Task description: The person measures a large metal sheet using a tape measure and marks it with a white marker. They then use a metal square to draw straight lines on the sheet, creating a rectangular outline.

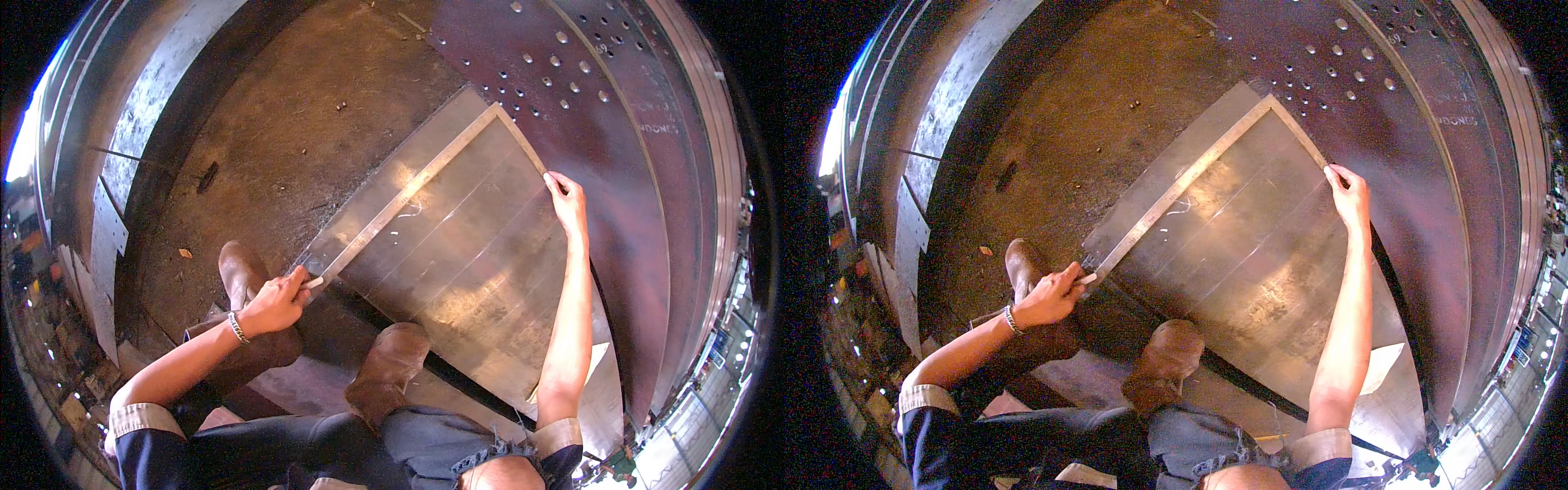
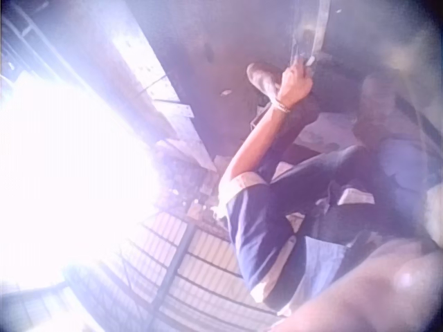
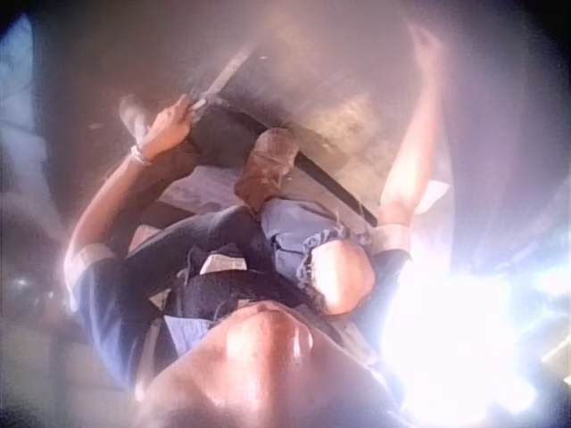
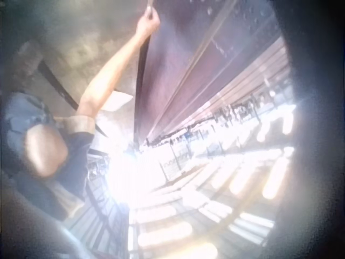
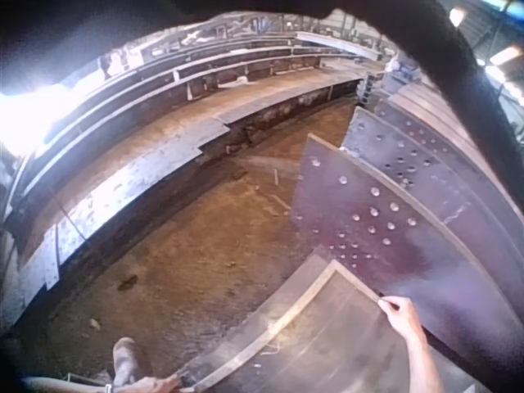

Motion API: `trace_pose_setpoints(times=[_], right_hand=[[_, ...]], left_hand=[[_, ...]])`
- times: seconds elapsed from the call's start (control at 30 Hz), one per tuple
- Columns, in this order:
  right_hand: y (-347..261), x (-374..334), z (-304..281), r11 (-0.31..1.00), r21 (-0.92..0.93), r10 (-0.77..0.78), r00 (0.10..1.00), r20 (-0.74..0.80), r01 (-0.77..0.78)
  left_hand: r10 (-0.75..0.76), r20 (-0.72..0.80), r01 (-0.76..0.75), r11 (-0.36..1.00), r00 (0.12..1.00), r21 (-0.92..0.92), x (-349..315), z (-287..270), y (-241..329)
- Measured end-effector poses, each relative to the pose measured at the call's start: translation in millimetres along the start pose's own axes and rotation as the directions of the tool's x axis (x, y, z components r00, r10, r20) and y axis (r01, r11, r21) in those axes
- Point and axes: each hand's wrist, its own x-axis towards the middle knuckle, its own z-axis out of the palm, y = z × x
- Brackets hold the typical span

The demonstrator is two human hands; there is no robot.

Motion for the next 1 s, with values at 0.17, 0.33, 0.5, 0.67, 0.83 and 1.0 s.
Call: trace_pose_setpoints(times=[0.17,0.33,0.5,0.67,0.83,1.0], right_hand=[[-7.7,2.3,-1.0,0.999,-0.036,0.031,0.999,0.033,-0.029],[0.4,3.7,1.7,0.998,-0.036,-0.049,0.999,-0.024,0.048],[-5.6,2.3,0.9,0.999,-0.033,0.008,1.0,0.017,-0.007],[-4.5,1.0,2.1,1.0,-0.027,0.003,1.0,0.008,-0.003],[-3.8,2.0,2.0,0.999,-0.052,-0.002,1.0,0.013,0.003],[1.8,1.2,3.3,0.997,-0.069,-0.043,0.999,-0.015,0.042]], left_hand=[[-0.087,-0.018,0.086,0.995,0.996,-0.055,0.0,1.3,0.3],[-0.038,-0.06,0.036,0.999,0.997,-0.029,1.3,6.9,-5.3],[-0.103,-0.039,0.103,0.995,0.994,-0.013,-0.3,-0.2,5.7],[-0.125,-0.025,0.125,0.992,0.992,-0.01,0.6,-2.5,5.4],[-0.148,-0.199,0.185,0.966,0.969,0.182,14.2,-39.3,30.8],[0.119,-0.432,-0.018,0.973,0.894,0.231,87.0,-100.6,73.6]])
